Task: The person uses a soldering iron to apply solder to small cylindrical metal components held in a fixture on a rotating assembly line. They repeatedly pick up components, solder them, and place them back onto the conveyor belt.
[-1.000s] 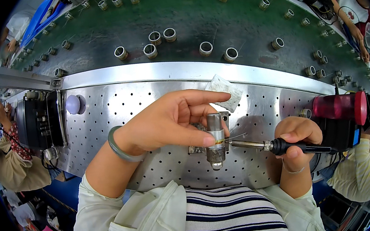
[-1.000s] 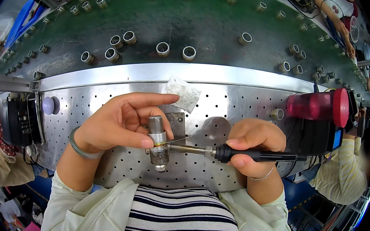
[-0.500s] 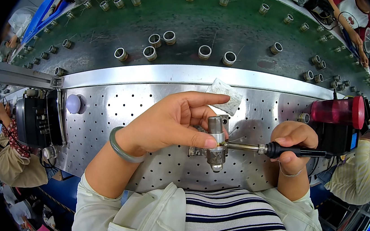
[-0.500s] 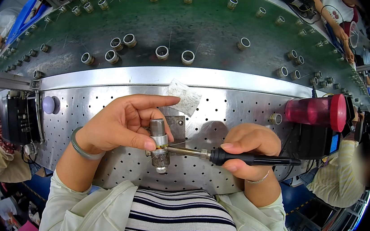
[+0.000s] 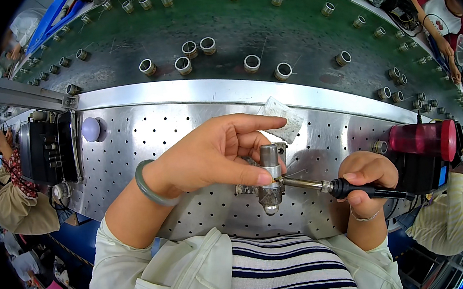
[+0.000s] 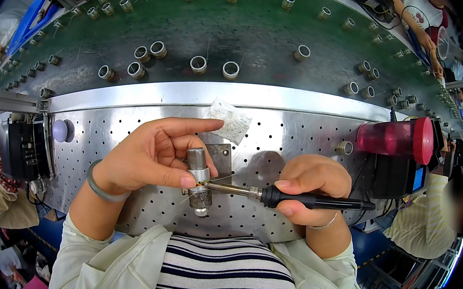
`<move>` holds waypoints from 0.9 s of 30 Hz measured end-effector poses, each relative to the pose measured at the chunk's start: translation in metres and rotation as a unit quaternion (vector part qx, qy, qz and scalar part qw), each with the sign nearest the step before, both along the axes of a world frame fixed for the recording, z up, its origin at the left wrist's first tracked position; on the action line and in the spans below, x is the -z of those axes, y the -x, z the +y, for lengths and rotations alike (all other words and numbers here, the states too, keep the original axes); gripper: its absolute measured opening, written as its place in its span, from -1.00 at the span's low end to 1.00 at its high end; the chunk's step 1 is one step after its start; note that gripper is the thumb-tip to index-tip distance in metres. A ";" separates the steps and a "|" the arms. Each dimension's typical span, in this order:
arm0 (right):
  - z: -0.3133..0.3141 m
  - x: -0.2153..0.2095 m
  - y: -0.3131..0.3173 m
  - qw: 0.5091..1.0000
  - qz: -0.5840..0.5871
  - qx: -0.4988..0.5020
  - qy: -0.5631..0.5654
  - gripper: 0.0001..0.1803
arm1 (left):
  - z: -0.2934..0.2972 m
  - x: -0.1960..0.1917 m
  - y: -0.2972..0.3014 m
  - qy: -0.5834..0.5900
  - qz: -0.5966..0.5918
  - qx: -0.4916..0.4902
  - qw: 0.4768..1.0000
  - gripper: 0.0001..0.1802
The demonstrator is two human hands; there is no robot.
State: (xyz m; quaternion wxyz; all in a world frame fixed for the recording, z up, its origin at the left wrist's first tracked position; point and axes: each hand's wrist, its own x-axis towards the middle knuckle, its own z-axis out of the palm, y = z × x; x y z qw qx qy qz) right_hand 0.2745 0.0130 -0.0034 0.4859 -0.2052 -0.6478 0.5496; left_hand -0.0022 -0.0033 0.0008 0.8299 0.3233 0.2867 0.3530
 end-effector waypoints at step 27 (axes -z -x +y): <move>0.000 -0.009 0.007 0.990 0.099 0.077 0.061 -0.67 | 0.016 0.007 0.012 -0.025 -0.056 -0.061 0.996 -0.22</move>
